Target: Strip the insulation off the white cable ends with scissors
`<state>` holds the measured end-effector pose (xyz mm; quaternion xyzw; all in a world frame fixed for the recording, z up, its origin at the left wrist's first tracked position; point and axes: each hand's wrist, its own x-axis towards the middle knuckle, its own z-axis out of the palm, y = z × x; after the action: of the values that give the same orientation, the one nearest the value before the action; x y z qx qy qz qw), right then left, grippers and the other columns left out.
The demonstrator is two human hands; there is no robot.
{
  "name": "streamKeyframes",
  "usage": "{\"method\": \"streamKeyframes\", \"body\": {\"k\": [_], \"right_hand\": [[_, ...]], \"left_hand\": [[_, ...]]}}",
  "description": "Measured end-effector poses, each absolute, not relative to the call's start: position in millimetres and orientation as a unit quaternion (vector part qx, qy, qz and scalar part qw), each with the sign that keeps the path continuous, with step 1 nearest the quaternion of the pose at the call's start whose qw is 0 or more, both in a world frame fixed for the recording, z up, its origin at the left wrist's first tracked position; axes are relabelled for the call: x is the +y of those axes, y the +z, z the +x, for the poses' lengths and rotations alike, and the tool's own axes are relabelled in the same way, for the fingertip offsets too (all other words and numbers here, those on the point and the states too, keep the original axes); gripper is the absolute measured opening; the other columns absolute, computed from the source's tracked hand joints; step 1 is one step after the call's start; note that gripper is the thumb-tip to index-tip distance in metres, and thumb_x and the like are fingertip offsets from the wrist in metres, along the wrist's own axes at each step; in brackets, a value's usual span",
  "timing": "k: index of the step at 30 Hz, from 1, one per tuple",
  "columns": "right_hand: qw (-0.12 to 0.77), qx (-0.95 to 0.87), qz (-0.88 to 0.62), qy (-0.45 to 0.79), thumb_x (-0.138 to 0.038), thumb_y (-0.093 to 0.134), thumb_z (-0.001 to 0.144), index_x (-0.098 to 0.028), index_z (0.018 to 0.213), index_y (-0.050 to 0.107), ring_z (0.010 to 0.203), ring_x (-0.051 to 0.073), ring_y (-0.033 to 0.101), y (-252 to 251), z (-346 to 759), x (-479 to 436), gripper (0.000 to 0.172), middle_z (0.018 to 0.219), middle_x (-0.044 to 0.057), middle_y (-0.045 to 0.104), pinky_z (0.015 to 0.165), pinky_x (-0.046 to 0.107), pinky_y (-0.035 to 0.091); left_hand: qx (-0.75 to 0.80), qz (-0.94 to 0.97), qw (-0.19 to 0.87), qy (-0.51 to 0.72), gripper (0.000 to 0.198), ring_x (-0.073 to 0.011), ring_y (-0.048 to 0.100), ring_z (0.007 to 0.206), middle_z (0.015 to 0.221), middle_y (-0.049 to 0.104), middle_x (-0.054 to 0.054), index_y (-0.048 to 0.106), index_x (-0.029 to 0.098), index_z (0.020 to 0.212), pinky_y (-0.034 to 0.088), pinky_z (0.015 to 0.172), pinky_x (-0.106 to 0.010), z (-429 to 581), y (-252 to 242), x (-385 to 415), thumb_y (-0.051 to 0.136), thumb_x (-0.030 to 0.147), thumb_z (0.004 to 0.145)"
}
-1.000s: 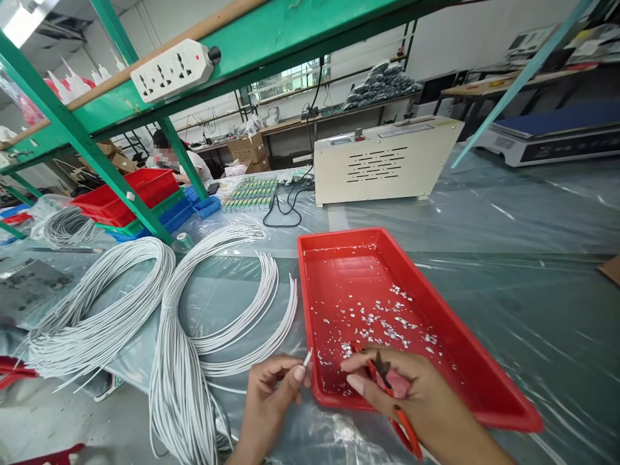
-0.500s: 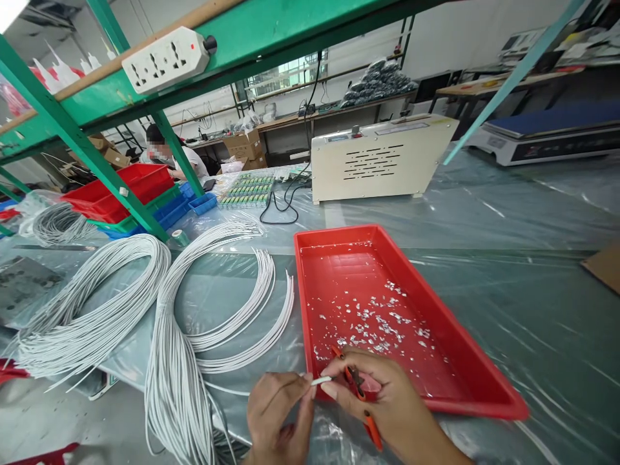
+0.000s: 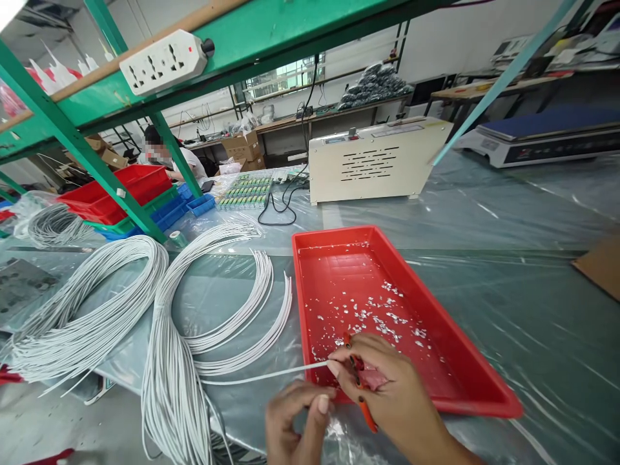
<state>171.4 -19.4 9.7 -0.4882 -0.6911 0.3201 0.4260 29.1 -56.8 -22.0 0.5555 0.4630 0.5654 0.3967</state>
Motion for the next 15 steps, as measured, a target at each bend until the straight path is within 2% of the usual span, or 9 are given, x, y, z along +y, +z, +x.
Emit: {"method": "streamKeyframes", "body": {"k": [2, 4, 6, 8, 15], "right_hand": [[0.44, -0.708, -0.476, 0.28, -0.017, 0.054, 0.076, -0.02, 0.067, 0.06, 0.06, 0.018, 0.051, 10.4, 171.3, -20.5, 0.011, 0.059, -0.001, 0.052, 0.058, 0.029, 0.041], [0.449, -0.72, -0.465, 0.252, -0.014, 0.053, 0.075, -0.02, 0.067, 0.059, 0.062, 0.019, 0.052, 10.4, 171.8, -23.0, 0.011, 0.062, 0.0, 0.056, 0.062, 0.031, 0.042], [0.453, -0.725, -0.461, 0.239, -0.014, 0.054, 0.074, -0.021, 0.068, 0.06, 0.065, 0.02, 0.054, 9.3, 173.1, -26.8, 0.012, 0.064, 0.001, 0.059, 0.065, 0.032, 0.043], [0.445, -0.721, -0.465, 0.258, -0.015, 0.054, 0.075, -0.021, 0.07, 0.061, 0.065, 0.02, 0.054, 7.8, 174.5, -31.2, 0.011, 0.065, 0.001, 0.06, 0.065, 0.033, 0.043], [0.435, -0.598, -0.476, 0.477, -0.03, 0.057, 0.079, -0.019, 0.064, 0.063, 0.059, 0.017, 0.056, 4.6, 169.4, -43.0, 0.019, 0.061, 0.001, 0.059, 0.058, 0.026, 0.043]], "left_hand": [[0.446, 0.394, 0.602, 0.532, 0.031, -0.0101, 0.054, 0.04, 0.05, 0.063, -0.004, 0.073, 0.014, 0.074, 0.041, 0.041, -0.018, 39.8, -24.6, -56.6, 0.055, 0.037, 0.084], [0.416, 0.247, 0.686, 0.544, 0.031, -0.0061, 0.049, 0.038, 0.048, 0.061, -0.002, 0.073, 0.013, 0.074, 0.038, 0.04, -0.015, 47.2, -22.7, -53.2, 0.064, 0.042, 0.076], [0.397, 0.153, 0.703, 0.57, 0.028, -0.0041, 0.049, 0.042, 0.052, 0.063, -0.001, 0.072, 0.012, 0.077, 0.038, 0.044, -0.013, 50.4, -18.2, -49.0, 0.075, 0.038, 0.066], [0.383, 0.117, 0.705, 0.585, 0.027, -0.0048, 0.05, 0.045, 0.055, 0.063, -0.001, 0.072, 0.012, 0.078, 0.039, 0.046, -0.013, 50.5, -14.1, -46.5, 0.077, 0.034, 0.064], [0.384, 0.229, 0.662, 0.602, 0.023, -0.0093, 0.051, 0.054, 0.058, 0.06, -0.001, 0.066, 0.014, 0.07, 0.039, 0.054, -0.018, 45.8, -10.5, -49.6, 0.062, 0.034, 0.08]]}}
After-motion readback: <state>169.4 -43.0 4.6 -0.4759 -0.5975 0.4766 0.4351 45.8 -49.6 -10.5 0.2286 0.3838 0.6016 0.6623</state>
